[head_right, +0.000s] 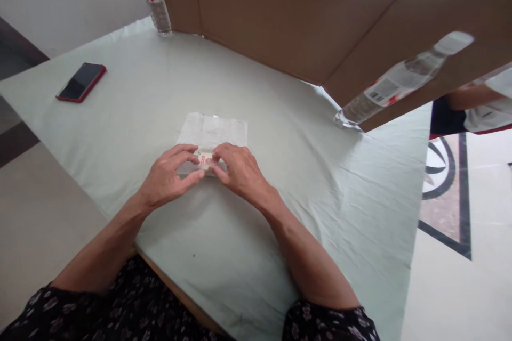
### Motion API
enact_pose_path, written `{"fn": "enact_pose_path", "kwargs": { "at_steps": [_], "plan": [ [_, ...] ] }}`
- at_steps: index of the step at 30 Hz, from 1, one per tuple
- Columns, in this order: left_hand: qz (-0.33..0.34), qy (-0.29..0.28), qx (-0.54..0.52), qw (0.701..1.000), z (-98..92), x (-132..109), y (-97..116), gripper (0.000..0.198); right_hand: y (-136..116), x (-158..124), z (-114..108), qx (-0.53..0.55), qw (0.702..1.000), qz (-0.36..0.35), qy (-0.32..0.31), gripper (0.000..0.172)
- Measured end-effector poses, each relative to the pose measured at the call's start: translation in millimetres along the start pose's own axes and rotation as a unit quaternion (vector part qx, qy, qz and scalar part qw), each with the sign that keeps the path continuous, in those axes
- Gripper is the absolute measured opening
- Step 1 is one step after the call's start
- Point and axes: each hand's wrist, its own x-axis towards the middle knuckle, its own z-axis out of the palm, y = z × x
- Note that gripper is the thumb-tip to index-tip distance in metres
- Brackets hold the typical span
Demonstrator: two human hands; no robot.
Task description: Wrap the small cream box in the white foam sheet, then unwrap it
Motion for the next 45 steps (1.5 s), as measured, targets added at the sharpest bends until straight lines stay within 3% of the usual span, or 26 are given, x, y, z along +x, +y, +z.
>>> {"fn": "enact_pose_path", "kwargs": {
  "at_steps": [4,9,14,24,36,45],
  "plan": [
    [-0.038,-0.091,-0.024,0.995,-15.3,0,-7,0.046,10,5,12,0.043,0.999,0.024,0.008,0.010],
    [-0.110,-0.078,-0.096,0.986,-15.3,6,-9,0.015,16,6,10,0.104,0.994,0.043,0.003,0.015],
    [-0.174,-0.061,-0.175,0.967,-3.2,15,-5,0.014,18,6,12,0.126,0.991,0.049,0.014,0.018],
    [-0.155,0.002,-0.232,0.960,11.6,15,-10,0.013,18,6,15,0.116,0.991,0.051,0.039,0.023],
    [-0.152,0.003,-0.244,0.958,12.2,12,-13,0.015,16,7,18,0.134,0.987,0.089,0.020,0.031],
    [-0.154,-0.001,-0.245,0.957,12.7,12,-13,0.014,18,8,18,0.158,0.984,0.081,0.019,0.020]
  ]
}}
